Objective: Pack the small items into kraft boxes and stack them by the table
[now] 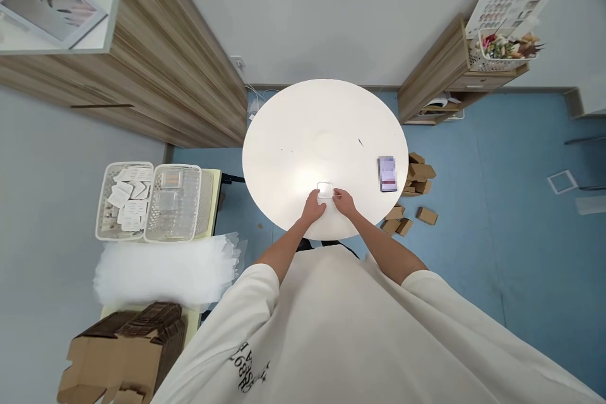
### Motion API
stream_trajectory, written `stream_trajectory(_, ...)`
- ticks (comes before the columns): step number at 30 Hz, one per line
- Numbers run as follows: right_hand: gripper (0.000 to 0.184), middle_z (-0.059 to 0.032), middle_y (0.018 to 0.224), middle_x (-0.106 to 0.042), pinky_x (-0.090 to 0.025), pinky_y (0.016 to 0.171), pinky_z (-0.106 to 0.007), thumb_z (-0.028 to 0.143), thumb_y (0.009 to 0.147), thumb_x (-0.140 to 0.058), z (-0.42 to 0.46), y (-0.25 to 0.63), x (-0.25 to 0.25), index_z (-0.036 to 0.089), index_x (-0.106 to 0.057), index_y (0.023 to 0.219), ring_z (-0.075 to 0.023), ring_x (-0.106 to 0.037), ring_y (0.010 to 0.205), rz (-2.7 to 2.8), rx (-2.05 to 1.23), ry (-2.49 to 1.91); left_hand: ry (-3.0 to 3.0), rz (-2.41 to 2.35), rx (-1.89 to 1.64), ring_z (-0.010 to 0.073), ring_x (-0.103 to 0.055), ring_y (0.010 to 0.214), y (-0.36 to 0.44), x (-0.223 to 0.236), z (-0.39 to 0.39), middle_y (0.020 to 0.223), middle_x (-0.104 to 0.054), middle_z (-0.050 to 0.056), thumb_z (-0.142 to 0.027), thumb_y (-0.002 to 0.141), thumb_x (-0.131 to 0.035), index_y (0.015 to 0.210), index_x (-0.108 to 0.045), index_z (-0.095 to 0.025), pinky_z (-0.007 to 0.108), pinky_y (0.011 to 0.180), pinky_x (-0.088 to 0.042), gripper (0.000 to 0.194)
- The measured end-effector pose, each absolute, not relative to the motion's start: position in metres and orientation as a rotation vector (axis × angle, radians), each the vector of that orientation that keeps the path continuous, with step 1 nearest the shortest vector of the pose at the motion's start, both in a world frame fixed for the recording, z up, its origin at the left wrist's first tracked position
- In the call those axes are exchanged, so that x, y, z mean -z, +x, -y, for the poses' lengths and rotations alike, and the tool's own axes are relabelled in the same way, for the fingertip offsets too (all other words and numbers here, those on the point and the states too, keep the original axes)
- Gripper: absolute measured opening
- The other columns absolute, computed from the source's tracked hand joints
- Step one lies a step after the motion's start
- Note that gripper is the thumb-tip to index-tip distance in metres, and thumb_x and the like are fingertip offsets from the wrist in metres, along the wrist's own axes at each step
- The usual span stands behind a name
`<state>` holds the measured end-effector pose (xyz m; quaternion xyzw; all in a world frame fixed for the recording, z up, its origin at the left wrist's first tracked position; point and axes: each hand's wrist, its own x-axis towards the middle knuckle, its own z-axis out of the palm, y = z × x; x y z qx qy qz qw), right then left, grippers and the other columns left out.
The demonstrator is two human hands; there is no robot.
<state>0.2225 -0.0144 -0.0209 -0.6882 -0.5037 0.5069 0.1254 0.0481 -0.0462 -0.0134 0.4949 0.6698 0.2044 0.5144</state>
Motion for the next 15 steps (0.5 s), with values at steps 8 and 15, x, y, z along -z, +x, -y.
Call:
stream_trajectory(8,0.046,-0.0061,0.134,-0.063,-0.051,0.099,-0.034,0.024,0.084,-0.054,0.029,0.227,0.013,0.024,-0.061,0.129,-0.0192,-0.065,0.11,1.339,-1.474,-1.98,1.075,-1.669,-0.5,0.0281,-0.049,0.135,0.042,0.011,0.051,0.147,-0.05,0.013,-0.016,0.079,-0.061,0.138,-0.046,-0.021,0.042,0.11,-0.042,0.061)
stream_trajectory(15,0.045,-0.0056,0.132,-0.064,-0.049,0.102,-0.036,0.023,0.084,-0.053,0.03,0.219,0.008,0.023,-0.06,0.129,-0.0187,-0.063,0.111,1.398,-1.457,-1.902,1.013,-1.592,-0.48,0.028,-0.051,0.134,0.044,-0.003,0.044,0.146,-0.053,0.01,-0.017,0.08,-0.064,0.136,-0.047,-0.024,0.042,0.108,-0.043,0.059)
